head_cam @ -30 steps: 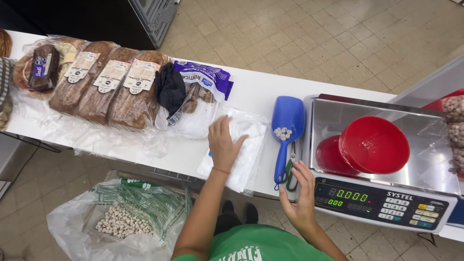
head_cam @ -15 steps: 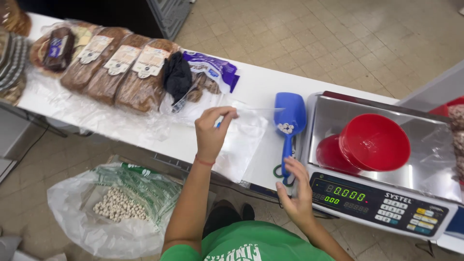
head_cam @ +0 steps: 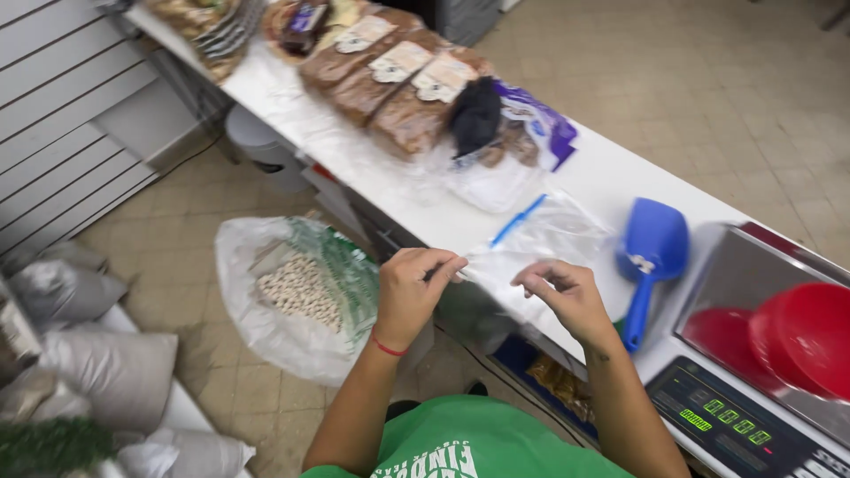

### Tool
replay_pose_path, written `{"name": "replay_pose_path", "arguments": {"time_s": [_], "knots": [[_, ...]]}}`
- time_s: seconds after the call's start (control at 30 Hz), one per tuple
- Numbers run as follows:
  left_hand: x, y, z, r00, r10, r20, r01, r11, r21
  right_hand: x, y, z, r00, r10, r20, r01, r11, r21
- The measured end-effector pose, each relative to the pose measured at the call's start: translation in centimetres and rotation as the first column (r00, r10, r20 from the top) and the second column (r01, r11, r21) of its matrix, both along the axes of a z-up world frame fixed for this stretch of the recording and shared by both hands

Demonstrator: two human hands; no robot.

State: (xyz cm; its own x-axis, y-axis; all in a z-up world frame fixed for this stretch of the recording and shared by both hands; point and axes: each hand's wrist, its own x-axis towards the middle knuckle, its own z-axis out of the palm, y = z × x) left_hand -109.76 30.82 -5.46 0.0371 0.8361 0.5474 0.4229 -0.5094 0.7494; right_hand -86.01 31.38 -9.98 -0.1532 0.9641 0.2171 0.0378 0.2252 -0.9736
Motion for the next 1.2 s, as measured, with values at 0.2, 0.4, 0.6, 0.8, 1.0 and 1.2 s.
{"name": "replay_pose_path", "arguments": {"time_s": [0.2, 0.4, 0.6, 0.8, 1.0, 1.2], "knots": [[-5.6, -2.6, -0.1, 0.996, 0.051, -0.07, -0.059, 0.991, -0.118, -6.2, -0.9, -0.2, 0.996, 0.088, -0.006, -0.088, 0.996, -0.012], [-9.4, -4.0, -0.4, 0.993, 0.057, 0.101, -0.038, 0.981, -0.189, -10.0, -2.3, 0.2, 0.997, 0.061, 0.038, -0.059, 0.997, -0.054], [-10.5, -4.1, -0.6, 0.987, 0.019, 0.157, 0.021, 0.968, -0.25, -11.7, -4.7, 0.3, 0.998, -0.038, 0.04, 0.041, 0.997, -0.067], [-11.4, -3.9, -0.4, 0.962, -0.098, 0.255, 0.165, 0.953, -0.256, -12.5, -6.3, 1.0, 0.989, -0.141, 0.052, 0.145, 0.986, -0.079], [-10.8, -4.4, -1.6, 0.959, -0.11, 0.263, 0.196, 0.923, -0.331, -13.3, -7.5, 0.6, 0.962, -0.266, 0.063, 0.27, 0.961, -0.067], [-10.5, -5.0, -2.3, 0.968, -0.207, 0.143, 0.235, 0.948, -0.214, -13.9, -8.9, 1.6, 0.836, -0.488, 0.25, 0.151, 0.644, 0.75]]}}
